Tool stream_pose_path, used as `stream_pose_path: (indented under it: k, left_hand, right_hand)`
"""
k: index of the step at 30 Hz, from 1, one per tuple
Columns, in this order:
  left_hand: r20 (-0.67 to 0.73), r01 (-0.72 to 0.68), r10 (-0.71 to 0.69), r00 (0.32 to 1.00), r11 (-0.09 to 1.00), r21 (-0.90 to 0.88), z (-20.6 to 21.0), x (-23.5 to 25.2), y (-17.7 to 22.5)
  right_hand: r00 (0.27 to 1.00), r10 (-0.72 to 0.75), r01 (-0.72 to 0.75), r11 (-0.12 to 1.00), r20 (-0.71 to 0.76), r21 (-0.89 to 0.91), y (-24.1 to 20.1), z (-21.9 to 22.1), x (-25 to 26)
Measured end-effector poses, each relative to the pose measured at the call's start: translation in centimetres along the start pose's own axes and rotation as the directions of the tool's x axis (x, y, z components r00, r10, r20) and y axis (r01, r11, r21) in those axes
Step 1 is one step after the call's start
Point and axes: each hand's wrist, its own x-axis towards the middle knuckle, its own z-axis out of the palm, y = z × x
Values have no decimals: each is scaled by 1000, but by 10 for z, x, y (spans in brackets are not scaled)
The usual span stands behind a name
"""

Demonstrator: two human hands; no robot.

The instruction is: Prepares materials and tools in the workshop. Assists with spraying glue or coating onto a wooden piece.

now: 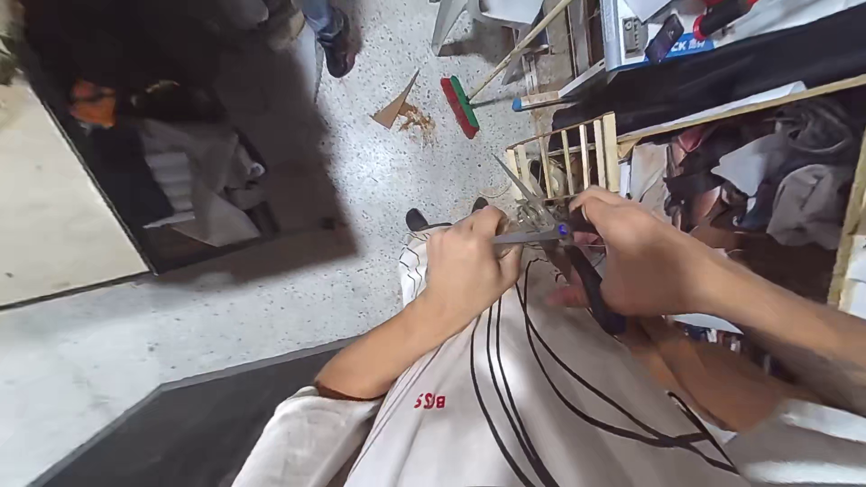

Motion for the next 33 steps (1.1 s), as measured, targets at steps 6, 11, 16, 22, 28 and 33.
stream_pose_path:
  k: [6,11,16,22,28,33]
  left_hand:
    - [79,-111,118,990,990,-87,-7,2,-3]
    - [111,-147,173,979,967,-211,-16,11,-8]
    - [-4,-55,55,998,980,-191,-11,15,-14]
    - [10,122,-127,992,926,-357,-15,19,-15]
    - [-44,283,-351,935,818,-500,-54,28,-74]
    - [-18,313,-416,909,712,-629,-49,30,-95]
  right_hand:
    - [982,-132,121,989,-133,-85,-2,3,3]
    - [940,-252,240,968,-229,-79,9,3,2]
    - [917,-271,260,963,-292,-76,24,0,-11]
    - [914,-259,247,966,-311,-80,47,-16,-34]
    - [900,-54,36,998,-433,-50,82,-26,-55]
    - [900,61,-1,991,-431,136,97,10,-41]
